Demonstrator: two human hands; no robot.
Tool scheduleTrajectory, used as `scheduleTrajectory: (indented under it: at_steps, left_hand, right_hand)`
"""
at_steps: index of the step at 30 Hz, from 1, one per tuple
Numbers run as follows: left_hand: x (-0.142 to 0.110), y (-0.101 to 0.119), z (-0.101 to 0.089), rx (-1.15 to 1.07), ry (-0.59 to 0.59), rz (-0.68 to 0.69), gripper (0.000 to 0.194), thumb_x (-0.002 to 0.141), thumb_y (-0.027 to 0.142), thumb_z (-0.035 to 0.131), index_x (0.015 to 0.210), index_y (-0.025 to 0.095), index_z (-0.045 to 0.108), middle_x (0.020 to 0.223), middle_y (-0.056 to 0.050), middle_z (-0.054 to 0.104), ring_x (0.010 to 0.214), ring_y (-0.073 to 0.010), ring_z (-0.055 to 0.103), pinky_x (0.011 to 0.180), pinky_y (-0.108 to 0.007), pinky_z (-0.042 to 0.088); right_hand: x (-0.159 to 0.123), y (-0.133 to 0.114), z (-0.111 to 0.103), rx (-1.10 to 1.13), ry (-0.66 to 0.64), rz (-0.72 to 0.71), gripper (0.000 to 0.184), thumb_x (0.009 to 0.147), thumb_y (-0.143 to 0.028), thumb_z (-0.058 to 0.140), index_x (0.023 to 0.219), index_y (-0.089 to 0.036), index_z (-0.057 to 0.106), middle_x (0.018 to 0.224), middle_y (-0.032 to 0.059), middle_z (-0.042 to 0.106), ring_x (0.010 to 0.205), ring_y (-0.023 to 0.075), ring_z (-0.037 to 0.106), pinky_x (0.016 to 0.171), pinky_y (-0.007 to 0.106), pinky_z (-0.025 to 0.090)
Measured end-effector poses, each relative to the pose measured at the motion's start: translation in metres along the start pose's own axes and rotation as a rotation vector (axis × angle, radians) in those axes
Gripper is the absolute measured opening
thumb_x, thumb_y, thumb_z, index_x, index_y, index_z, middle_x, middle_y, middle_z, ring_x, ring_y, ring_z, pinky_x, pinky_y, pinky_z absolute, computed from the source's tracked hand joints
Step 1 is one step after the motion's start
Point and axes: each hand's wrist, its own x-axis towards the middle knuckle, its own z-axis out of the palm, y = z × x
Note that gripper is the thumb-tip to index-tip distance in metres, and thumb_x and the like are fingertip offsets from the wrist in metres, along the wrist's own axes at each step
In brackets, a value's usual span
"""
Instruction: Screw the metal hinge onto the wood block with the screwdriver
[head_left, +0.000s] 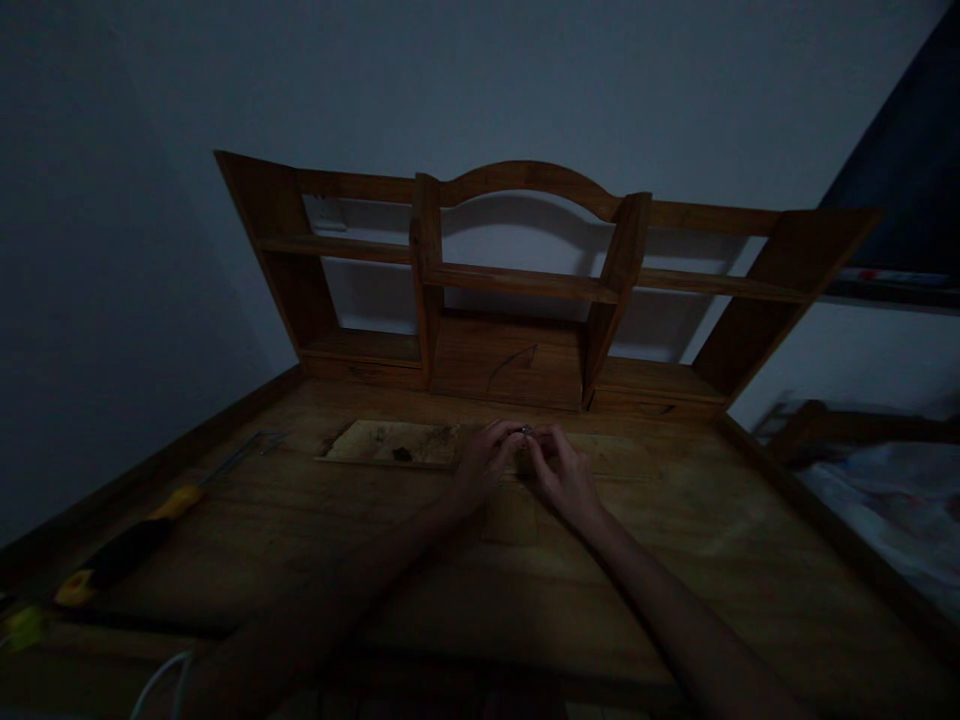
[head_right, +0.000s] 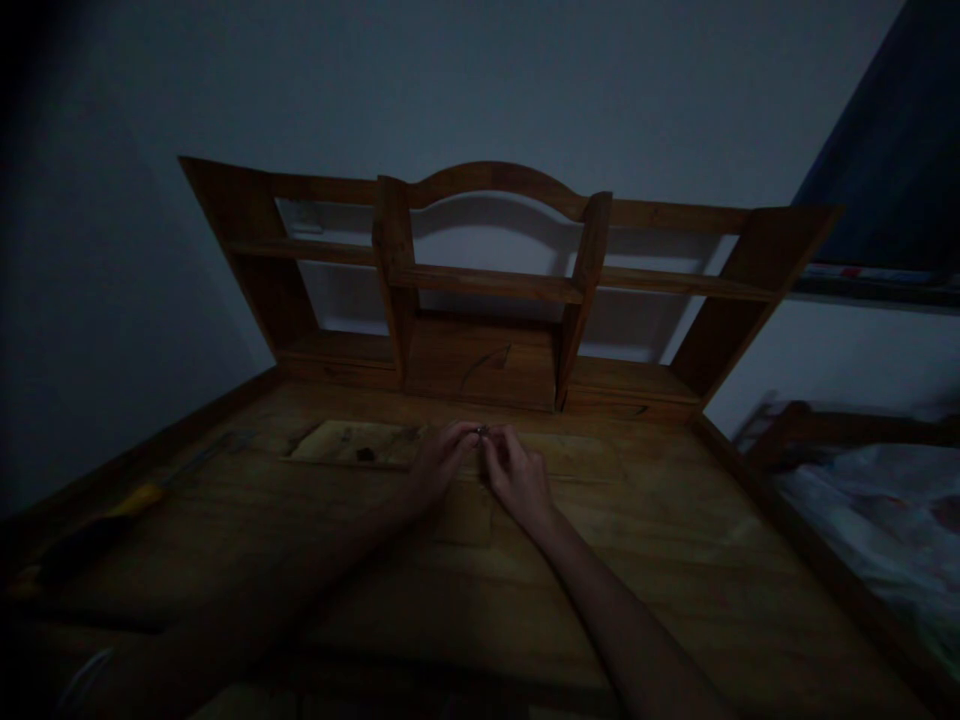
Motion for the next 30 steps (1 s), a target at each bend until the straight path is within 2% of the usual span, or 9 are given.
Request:
scheduleTrajectory:
  at_steps: [8, 15, 19, 24, 30]
  left_hand:
    - [0.002, -0.012, 0.003, -0.073, 0.046, -0.062, 0.019, 0.091, 0.032, 0.056, 0.105, 0.020, 0.061, 0.105, -0.004, 0.067, 0.100, -0.0178, 0.064, 0.090, -0.031, 0.051]
    - [0.002, -0.018, 0.003, -0.043, 0.038, -0.076, 0.016, 0.090, 0.031, 0.056, 0.098, 0.021, 0.065, 0.098, -0.003, 0.071, 0.092, -0.0181, 0.067, 0.085, -0.032, 0.054]
    - [0.002, -0.020, 0.003, -0.082, 0.048, -0.074, 0.016, 0.088, 0.030, 0.060, 0.096, 0.021, 0.069, 0.098, -0.002, 0.073, 0.091, -0.0181, 0.069, 0.085, -0.031, 0.054]
    - [0.002, -0.020, 0.003, -0.022, 0.058, -0.090, 0.014, 0.085, 0.031, 0.065, 0.092, 0.022, 0.073, 0.094, -0.001, 0.075, 0.087, -0.0192, 0.070, 0.083, -0.032, 0.056]
    - [0.001, -0.018, 0.004, -0.038, 0.040, -0.098, 0.015, 0.082, 0.031, 0.068, 0.095, 0.026, 0.075, 0.098, 0.001, 0.075, 0.091, -0.0208, 0.071, 0.087, -0.034, 0.056]
  right_hand:
    - [0.002, 0.000, -0.001, -0.006, 0.054, -0.009, 0.014, 0.094, -0.035, 0.049, 0.096, -0.023, 0.055, 0.089, 0.0023, 0.066, 0.079, 0.0166, 0.064, 0.073, 0.029, 0.050]
    - [0.004, -0.001, -0.003, -0.022, 0.116, 0.000, 0.011, 0.093, -0.033, 0.050, 0.092, -0.023, 0.054, 0.085, 0.0021, 0.067, 0.074, 0.0159, 0.065, 0.069, 0.027, 0.050]
    - [0.004, -0.001, -0.004, 0.004, 0.123, 0.006, 0.009, 0.092, -0.032, 0.051, 0.091, -0.023, 0.054, 0.085, 0.0011, 0.067, 0.075, 0.0152, 0.065, 0.070, 0.026, 0.050]
    - [0.005, 0.000, -0.005, -0.008, 0.123, 0.009, 0.013, 0.093, -0.035, 0.050, 0.092, -0.023, 0.056, 0.086, 0.0023, 0.067, 0.076, 0.0163, 0.065, 0.070, 0.028, 0.050]
    - [0.005, 0.000, -0.005, -0.002, 0.115, -0.021, 0.013, 0.093, -0.034, 0.051, 0.094, -0.023, 0.057, 0.088, 0.0021, 0.068, 0.078, 0.0163, 0.065, 0.073, 0.029, 0.050]
